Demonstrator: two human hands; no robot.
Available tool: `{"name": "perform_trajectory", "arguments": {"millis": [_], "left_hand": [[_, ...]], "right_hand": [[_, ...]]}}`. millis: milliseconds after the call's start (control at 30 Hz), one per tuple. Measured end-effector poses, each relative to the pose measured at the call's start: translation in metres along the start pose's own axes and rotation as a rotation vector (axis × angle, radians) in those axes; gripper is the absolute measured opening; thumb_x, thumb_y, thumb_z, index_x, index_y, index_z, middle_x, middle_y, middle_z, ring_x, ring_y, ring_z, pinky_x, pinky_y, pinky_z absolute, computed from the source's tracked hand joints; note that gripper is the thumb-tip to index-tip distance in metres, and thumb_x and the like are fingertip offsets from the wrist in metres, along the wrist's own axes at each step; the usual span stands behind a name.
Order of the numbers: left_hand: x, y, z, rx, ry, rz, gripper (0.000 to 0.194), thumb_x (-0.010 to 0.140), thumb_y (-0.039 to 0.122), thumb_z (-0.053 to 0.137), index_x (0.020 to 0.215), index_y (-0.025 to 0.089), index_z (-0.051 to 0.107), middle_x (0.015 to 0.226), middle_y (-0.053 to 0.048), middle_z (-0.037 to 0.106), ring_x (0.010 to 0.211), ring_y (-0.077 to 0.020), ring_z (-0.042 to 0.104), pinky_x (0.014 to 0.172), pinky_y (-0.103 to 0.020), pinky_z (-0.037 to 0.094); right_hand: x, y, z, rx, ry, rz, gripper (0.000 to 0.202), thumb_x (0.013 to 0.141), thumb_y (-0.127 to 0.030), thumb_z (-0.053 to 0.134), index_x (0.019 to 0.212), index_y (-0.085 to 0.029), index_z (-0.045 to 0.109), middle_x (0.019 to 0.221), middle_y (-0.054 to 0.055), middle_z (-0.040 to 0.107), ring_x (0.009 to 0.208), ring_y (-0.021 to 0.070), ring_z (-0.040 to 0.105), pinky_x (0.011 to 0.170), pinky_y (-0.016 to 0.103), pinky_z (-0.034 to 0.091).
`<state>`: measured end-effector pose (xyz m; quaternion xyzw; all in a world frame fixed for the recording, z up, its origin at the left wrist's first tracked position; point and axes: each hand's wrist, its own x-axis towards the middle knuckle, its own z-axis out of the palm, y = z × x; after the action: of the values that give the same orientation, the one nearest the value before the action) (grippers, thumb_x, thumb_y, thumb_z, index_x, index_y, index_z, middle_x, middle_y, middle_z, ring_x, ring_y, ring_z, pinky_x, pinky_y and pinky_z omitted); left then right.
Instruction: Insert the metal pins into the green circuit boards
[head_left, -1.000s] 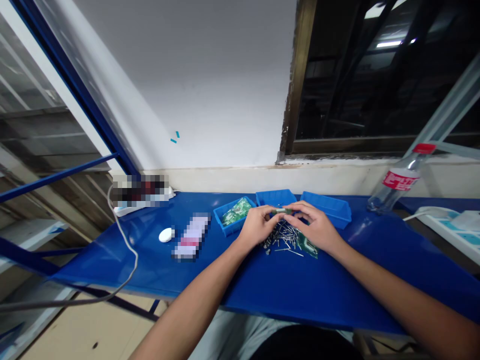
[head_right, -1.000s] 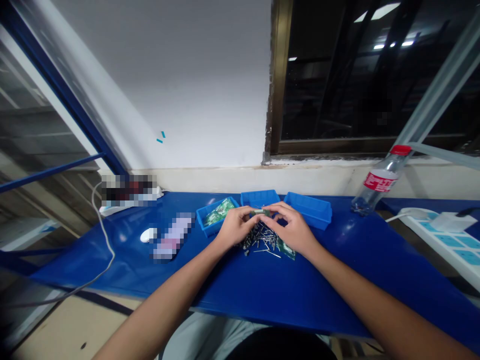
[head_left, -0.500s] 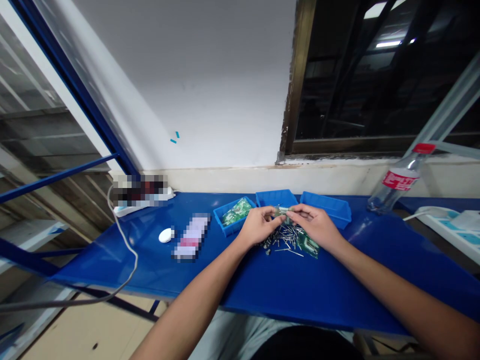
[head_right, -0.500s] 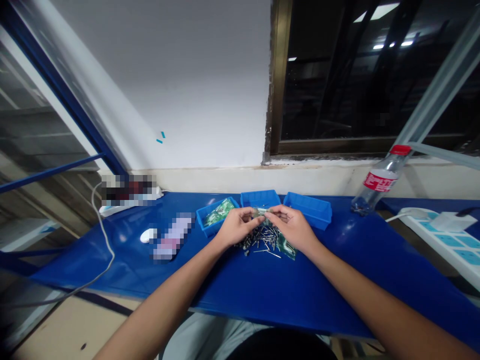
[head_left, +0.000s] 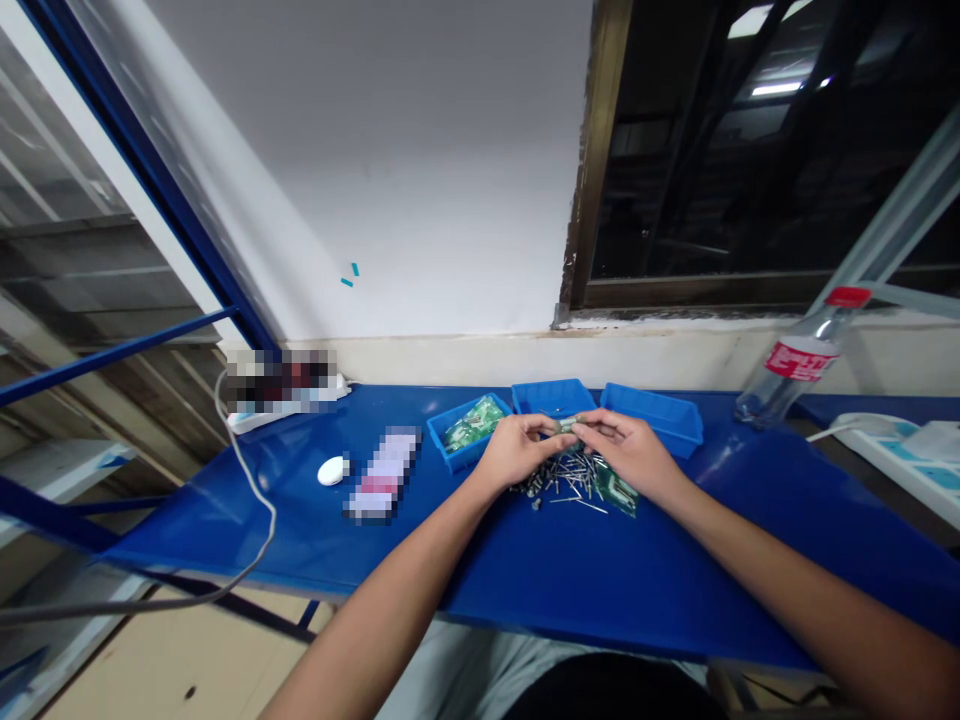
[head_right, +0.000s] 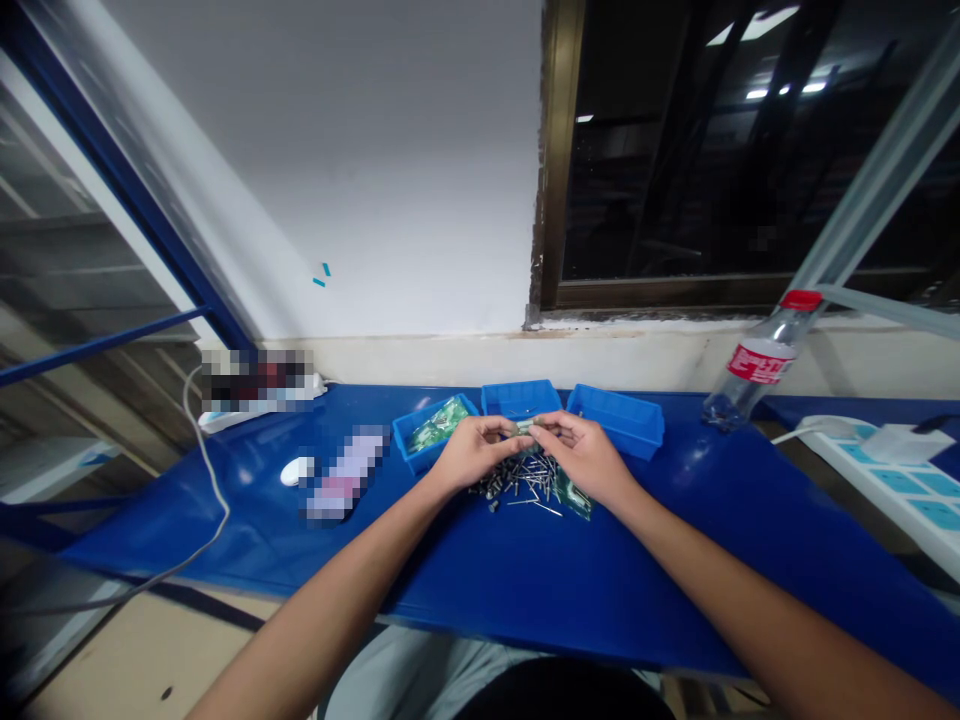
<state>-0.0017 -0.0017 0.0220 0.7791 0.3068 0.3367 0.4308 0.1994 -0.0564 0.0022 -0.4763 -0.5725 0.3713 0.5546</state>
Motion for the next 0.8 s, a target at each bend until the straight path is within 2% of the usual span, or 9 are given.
{"name": "perform_trajectory", "arguments": {"millis": [100, 200, 300, 400, 567, 700, 800], "left_hand": [[0.0, -0.002, 0.0, 0.0, -0.021, -0.008, 0.048, 0.085, 0.06, 0.07, 0.094, 0.014, 0.078, 0.063, 0.002, 0.056, 0.054, -0.0094, 0.039, 0.052, -0.022, 0.028], [0.0, -0.003, 0.002, -0.049, -0.033, -0.017, 0.048, 0.085, 0.058, 0.071, 0.102, 0.014, 0.079, 0.065, 0.0, 0.062, 0.055, -0.0112, 0.046, 0.053, -0.022, 0.034], [0.0, -0.002, 0.002, -0.089, -0.025, -0.042, 0.047, 0.081, 0.058, 0.075, 0.094, 0.013, 0.078, 0.064, 0.0, 0.063, 0.054, -0.0108, 0.048, 0.053, -0.022, 0.036], [0.0, 0.0, 0.002, -0.119, -0.023, -0.107, 0.048, 0.075, 0.06, 0.08, 0.085, 0.013, 0.074, 0.064, 0.001, 0.062, 0.048, -0.0071, 0.043, 0.049, -0.02, 0.033], [-0.002, 0.004, 0.0, -0.148, -0.029, -0.166, 0.053, 0.069, 0.062, 0.084, 0.085, 0.014, 0.071, 0.068, 0.001, 0.065, 0.045, -0.0052, 0.044, 0.044, -0.019, 0.031], [-0.003, 0.007, 0.0, -0.171, -0.072, -0.136, 0.051, 0.074, 0.062, 0.08, 0.084, 0.014, 0.07, 0.061, 0.003, 0.059, 0.043, -0.0068, 0.047, 0.043, -0.02, 0.034], [-0.002, 0.008, 0.001, -0.177, -0.104, -0.109, 0.051, 0.082, 0.063, 0.072, 0.094, 0.014, 0.074, 0.064, 0.001, 0.062, 0.046, -0.0096, 0.053, 0.046, -0.021, 0.039]], "right_hand": [[0.0, -0.001, 0.0, -0.028, 0.007, -0.033, 0.036, 0.083, -0.051, 0.078, 0.102, -0.02, 0.076, 0.094, 0.008, 0.076, 0.082, 0.0223, 0.071, 0.077, 0.038, 0.058], [0.0, -0.001, -0.002, -0.094, -0.001, -0.076, 0.033, 0.085, -0.05, 0.076, 0.101, -0.021, 0.077, 0.094, 0.008, 0.075, 0.085, 0.0226, 0.07, 0.078, 0.037, 0.058], [0.0, 0.0, -0.003, -0.13, -0.008, -0.107, 0.031, 0.087, -0.05, 0.074, 0.101, -0.022, 0.077, 0.097, 0.007, 0.073, 0.09, 0.0229, 0.069, 0.079, 0.037, 0.057], [0.0, 0.0, -0.003, -0.117, -0.008, -0.12, 0.031, 0.087, -0.05, 0.074, 0.1, -0.022, 0.078, 0.099, 0.008, 0.073, 0.093, 0.0236, 0.07, 0.082, 0.038, 0.058], [-0.002, -0.004, 0.0, -0.052, -0.05, -0.065, 0.033, 0.087, -0.051, 0.074, 0.101, -0.021, 0.077, 0.103, 0.009, 0.077, 0.093, 0.0244, 0.071, 0.085, 0.04, 0.059], [-0.002, -0.005, 0.0, -0.031, -0.004, -0.031, 0.038, 0.083, -0.055, 0.077, 0.098, -0.02, 0.076, 0.096, 0.008, 0.078, 0.088, 0.024, 0.071, 0.082, 0.038, 0.058], [0.0, -0.005, -0.002, -0.014, 0.028, -0.019, 0.039, 0.081, -0.055, 0.078, 0.096, -0.02, 0.075, 0.092, 0.007, 0.077, 0.084, 0.0226, 0.071, 0.079, 0.036, 0.058]]}}
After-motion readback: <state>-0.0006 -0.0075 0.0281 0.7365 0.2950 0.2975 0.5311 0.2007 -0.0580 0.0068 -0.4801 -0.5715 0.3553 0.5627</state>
